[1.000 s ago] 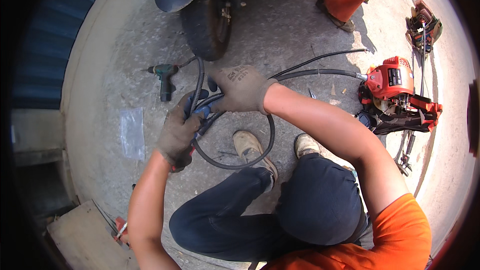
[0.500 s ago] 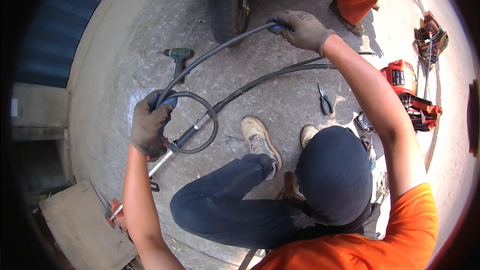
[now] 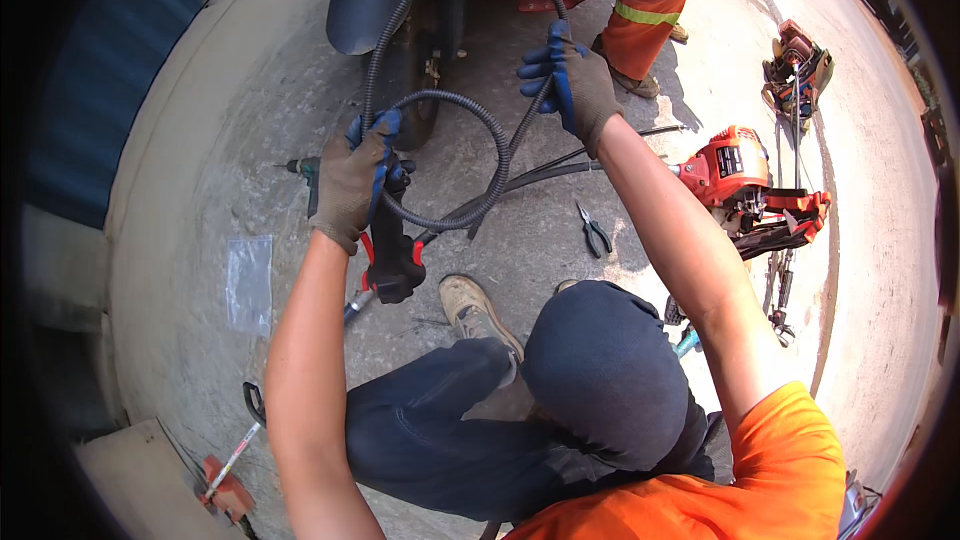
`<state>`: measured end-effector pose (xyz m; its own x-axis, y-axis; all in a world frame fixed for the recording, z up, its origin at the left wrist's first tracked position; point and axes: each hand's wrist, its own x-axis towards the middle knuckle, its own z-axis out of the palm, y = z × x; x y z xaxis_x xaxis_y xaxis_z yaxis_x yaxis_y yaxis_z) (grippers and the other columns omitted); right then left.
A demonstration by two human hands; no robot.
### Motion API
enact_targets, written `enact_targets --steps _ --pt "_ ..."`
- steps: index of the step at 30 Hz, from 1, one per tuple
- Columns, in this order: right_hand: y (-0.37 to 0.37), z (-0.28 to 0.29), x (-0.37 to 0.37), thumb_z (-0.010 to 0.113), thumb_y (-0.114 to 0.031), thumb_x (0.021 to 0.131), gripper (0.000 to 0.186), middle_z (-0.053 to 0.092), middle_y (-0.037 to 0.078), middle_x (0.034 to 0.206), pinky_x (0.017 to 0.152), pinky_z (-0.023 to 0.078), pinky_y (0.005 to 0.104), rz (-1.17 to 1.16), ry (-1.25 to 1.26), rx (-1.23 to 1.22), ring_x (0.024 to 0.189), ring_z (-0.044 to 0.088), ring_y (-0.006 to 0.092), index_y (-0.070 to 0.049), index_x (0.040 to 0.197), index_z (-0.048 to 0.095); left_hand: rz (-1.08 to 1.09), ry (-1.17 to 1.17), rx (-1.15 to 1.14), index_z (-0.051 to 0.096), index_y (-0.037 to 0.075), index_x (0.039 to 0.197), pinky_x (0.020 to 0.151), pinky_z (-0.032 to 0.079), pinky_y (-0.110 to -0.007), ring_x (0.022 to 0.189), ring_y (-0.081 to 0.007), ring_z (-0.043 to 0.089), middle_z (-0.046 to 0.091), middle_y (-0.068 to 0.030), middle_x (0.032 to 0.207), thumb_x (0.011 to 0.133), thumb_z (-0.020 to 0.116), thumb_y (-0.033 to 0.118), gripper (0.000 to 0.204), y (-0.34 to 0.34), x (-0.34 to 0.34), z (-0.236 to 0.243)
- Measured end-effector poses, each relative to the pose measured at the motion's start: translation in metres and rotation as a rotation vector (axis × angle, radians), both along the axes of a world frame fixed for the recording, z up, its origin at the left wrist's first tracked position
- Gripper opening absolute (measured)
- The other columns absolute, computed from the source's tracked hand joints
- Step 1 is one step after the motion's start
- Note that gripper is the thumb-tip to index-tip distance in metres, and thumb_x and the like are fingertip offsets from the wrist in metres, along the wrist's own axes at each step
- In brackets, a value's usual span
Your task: The person kneels on the ground and uses pliers to strip the outer sheath of a black cable attached to a string trimmer. They then use zip ties to secure the internal wires and the cable sheath together.
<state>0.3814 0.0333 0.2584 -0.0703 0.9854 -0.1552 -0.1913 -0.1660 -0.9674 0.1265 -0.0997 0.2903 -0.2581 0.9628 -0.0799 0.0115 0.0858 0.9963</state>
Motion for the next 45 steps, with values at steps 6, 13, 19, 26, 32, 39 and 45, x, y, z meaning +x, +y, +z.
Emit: enact_targets --steps 6,13,19,26,32,39,45 --pt "0.019 -0.01 0.019 0.046 -0.061 0.104 0.062 0.074 0.011 0.092 0.049 0.047 0.0266 -0.023 0.425 -0.187 0.068 0.069 0.0168 -0.003 0.116 0.064 -0.099 0.366 -0.033 0.07 -0.002 0.101 0.058 0.05 -0.028 0.063 -0.0118 0.06 0.061 -0.002 0.078 0.096 0.068 0.029 0.031 0.002 -0.002 -0.028" --pt "0.056 -0.077 0.049 0.045 -0.059 0.105 0.059 0.073 0.009 0.089 0.044 0.046 0.0255 0.37 0.679 -0.441 0.065 0.068 0.0149 -0.005 0.115 0.064 -0.047 0.193 0.022 0.07 -0.003 0.101 0.059 0.049 -0.027 0.068 -0.013 0.067 0.065 -0.0039 0.079 0.097 0.065 0.028 0.032 0.008 0.019 -0.024" --pt "-0.025 -0.032 -0.027 0.057 -0.048 0.104 0.047 0.072 0.013 0.09 0.068 0.058 0.0387 0.475 0.488 -0.324 0.075 0.071 0.0246 -0.002 0.112 0.066 0.341 0.753 0.039 0.069 -0.002 0.106 0.081 0.049 -0.053 0.091 -0.0494 0.067 0.071 -0.0282 0.094 0.094 0.062 0.044 0.049 0.034 0.022 -0.004" --pt "-0.062 -0.033 -0.053 0.072 -0.032 0.092 0.041 0.071 0.011 0.097 0.082 0.055 0.0357 0.415 0.048 -0.239 0.093 0.071 0.0218 0.0 0.117 0.066 0.548 0.666 0.231 0.069 -0.002 0.107 0.085 0.05 -0.047 0.088 -0.0369 0.068 0.072 -0.0192 0.094 0.095 0.066 0.04 0.045 0.055 0.022 -0.005" --pt "-0.099 -0.058 0.016 0.051 -0.025 0.099 0.036 0.071 0.024 0.111 0.095 0.053 0.048 0.764 -1.282 0.225 0.108 0.068 0.0411 -0.009 0.13 0.06 0.734 0.114 0.34 0.066 0.001 0.101 0.057 0.053 -0.036 0.057 -0.0171 0.058 0.055 -0.0042 0.068 0.101 0.066 0.043 0.042 0.067 -0.048 -0.008" --pt "-0.001 -0.107 0.082 0.052 -0.018 0.105 0.026 0.072 0.019 0.1 0.09 0.062 0.0461 -0.182 0.187 -0.182 0.102 0.071 0.037 0.001 0.12 0.06 0.099 0.064 0.189 0.068 0.002 0.112 0.07 0.056 -0.031 0.076 -0.0137 0.064 0.067 -0.0027 0.088 0.101 0.066 0.042 0.042 0.051 -0.021 -0.044" --pt "0.004 -0.093 0.033 0.046 -0.01 0.107 0.022 0.068 0.019 0.11 0.086 0.065 0.0428 -0.09 0.971 -0.243 0.094 0.072 0.0329 0.003 0.119 0.059 0.003 -0.298 0.161 0.069 0.006 0.118 0.072 0.056 -0.029 0.081 -0.0151 0.067 0.07 -0.0018 0.097 0.103 0.063 0.043 0.041 0.049 -0.001 -0.055"
